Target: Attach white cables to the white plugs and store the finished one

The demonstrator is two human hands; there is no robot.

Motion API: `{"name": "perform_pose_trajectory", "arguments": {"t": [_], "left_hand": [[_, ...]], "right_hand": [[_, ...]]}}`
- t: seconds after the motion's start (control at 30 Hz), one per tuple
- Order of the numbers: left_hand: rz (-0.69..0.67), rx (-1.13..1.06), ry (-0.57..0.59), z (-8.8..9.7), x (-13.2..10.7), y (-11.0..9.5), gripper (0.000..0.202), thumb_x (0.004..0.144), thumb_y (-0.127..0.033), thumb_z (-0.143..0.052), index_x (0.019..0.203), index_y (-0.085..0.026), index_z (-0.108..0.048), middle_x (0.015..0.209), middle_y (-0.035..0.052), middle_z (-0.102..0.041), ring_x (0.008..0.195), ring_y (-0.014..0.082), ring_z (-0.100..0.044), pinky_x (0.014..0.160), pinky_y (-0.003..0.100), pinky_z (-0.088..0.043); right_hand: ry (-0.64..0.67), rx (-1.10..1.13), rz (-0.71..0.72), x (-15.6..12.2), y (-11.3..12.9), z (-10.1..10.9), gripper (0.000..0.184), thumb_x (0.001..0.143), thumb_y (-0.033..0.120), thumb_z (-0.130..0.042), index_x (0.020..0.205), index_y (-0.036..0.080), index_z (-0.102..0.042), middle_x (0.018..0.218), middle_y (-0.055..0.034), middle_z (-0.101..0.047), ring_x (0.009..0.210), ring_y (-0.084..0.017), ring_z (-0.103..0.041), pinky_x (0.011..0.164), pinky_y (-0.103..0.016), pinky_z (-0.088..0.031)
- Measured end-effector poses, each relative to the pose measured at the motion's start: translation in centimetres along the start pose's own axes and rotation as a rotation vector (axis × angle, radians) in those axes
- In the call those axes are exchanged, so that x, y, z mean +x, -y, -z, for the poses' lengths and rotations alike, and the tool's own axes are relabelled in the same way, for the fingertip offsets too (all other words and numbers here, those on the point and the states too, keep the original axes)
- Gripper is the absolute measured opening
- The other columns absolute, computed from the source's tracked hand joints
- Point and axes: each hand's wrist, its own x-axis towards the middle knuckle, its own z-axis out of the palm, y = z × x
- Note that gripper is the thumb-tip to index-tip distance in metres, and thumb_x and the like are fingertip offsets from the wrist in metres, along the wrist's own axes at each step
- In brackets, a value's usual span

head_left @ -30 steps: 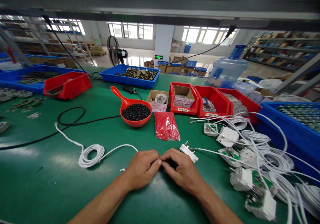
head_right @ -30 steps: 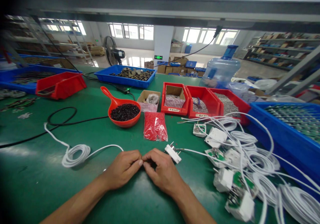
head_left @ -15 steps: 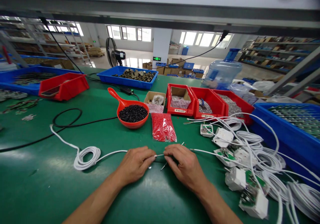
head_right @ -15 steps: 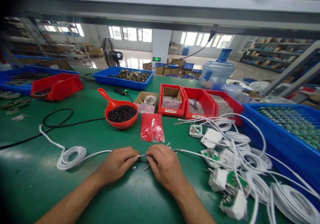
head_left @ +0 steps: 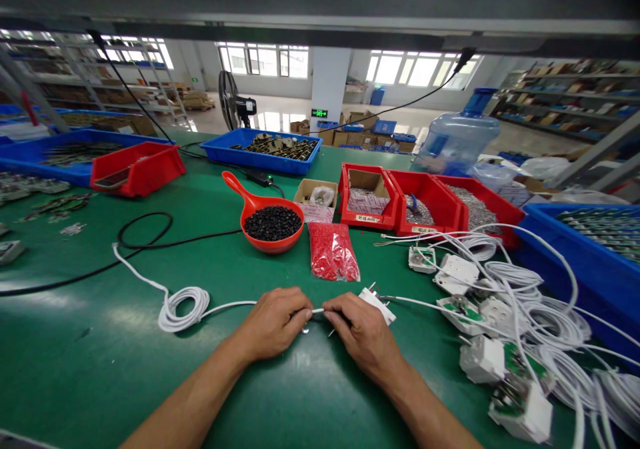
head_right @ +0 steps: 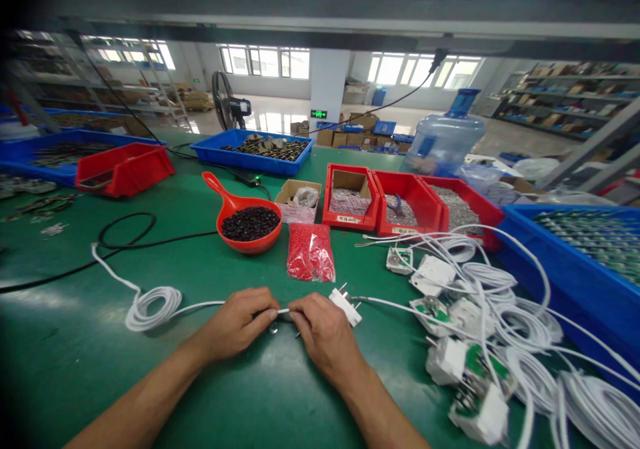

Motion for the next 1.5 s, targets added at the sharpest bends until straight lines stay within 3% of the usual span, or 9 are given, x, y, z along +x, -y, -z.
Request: {"name": "perform_pose_trajectory", "arguments": {"t": [0.17, 0.4, 0.77, 0.83, 0.93, 1.23, 1.5], "left_hand": [[0.000, -0.094, 0.010, 0.0, 0.1, 0.2, 0.021, 0.096, -0.025, -0.045, 0.088, -0.018, -0.063, 0.084, -0.0005, -0.060, 0.080, 0.0109, -0.054, 0.073, 0.020, -0.036], [-0.008, -0.153, -0.020, -0.7, 0.1, 0.5, 0.022, 0.094, -0.026, -0.050, 0.081, -0.015, -0.063, 0.079, 0.0010, -0.059, 0.074, 0.0108, -0.053, 0.069, 0.021, -0.037], [-0.089, -0.056, -0.079, -2.0, 0.0, 0.3, 0.022, 0.095, -0.026, -0.046, 0.082, -0.014, -0.059, 0.080, 0.0034, -0.057, 0.077, 0.0130, -0.052, 0.070, 0.023, -0.037], [-0.058, -0.094, -0.074, -1.9, 0.1, 0.3, 0.024, 0.096, -0.026, -0.045, 0.081, -0.014, -0.060, 0.081, 0.0033, -0.057, 0.078, 0.0127, -0.052, 0.071, 0.022, -0.037], [-0.006, -0.156, -0.054, -1.4, 0.3, 0.3, 0.026, 0.097, -0.027, -0.043, 0.082, -0.015, -0.061, 0.080, 0.0020, -0.057, 0.077, 0.0117, -0.053, 0.071, 0.021, -0.037], [0.038, -0.276, -0.007, -1.5, 0.4, 0.5, 0.029, 0.095, -0.027, -0.044, 0.075, -0.013, -0.059, 0.075, 0.0006, -0.058, 0.072, 0.0103, -0.053, 0.068, 0.020, -0.037], [-0.014, -0.187, -0.020, -2.3, 0.2, 0.9, 0.025, 0.095, -0.027, -0.045, 0.079, -0.014, -0.060, 0.078, 0.0022, -0.058, 0.075, 0.0117, -0.053, 0.070, 0.021, -0.038]], "right_hand": [[-0.045, 0.018, -0.021, 0.1, -0.1, 0.1, 0.008, 0.089, 0.014, -0.061, 0.096, 0.017, -0.063, 0.084, -0.0017, -0.063, 0.077, -0.015, -0.060, 0.071, -0.026, -0.044], [0.054, -0.002, 0.049, 0.0, -0.1, 0.5, 0.010, 0.094, 0.017, -0.053, 0.091, 0.016, -0.062, 0.082, -0.0036, -0.064, 0.076, -0.017, -0.059, 0.069, -0.028, -0.044], [0.127, 0.174, -0.256, 0.3, 0.5, -0.1, 0.013, 0.091, 0.016, -0.055, 0.081, 0.018, -0.062, 0.072, 0.0004, -0.063, 0.068, -0.015, -0.059, 0.063, -0.025, -0.043], [0.119, 0.180, -0.246, 0.3, 0.5, -0.1, 0.006, 0.090, 0.017, -0.058, 0.089, 0.019, -0.063, 0.082, -0.0007, -0.066, 0.076, -0.016, -0.061, 0.069, -0.026, -0.045], [0.088, 0.168, -0.237, 0.2, 0.3, 0.3, 0.014, 0.088, 0.018, -0.061, 0.101, 0.020, -0.061, 0.089, -0.0007, -0.066, 0.081, -0.016, -0.062, 0.072, -0.027, -0.045], [0.087, 0.121, -0.150, -0.2, -0.2, 0.0, 0.005, 0.089, 0.015, -0.060, 0.088, 0.019, -0.063, 0.081, 0.0000, -0.065, 0.075, -0.015, -0.061, 0.069, -0.026, -0.044], [0.103, 0.073, -0.119, -0.3, -0.4, -0.4, 0.007, 0.087, 0.013, -0.061, 0.082, 0.018, -0.061, 0.076, -0.0001, -0.064, 0.071, -0.015, -0.060, 0.064, -0.025, -0.043]]}}
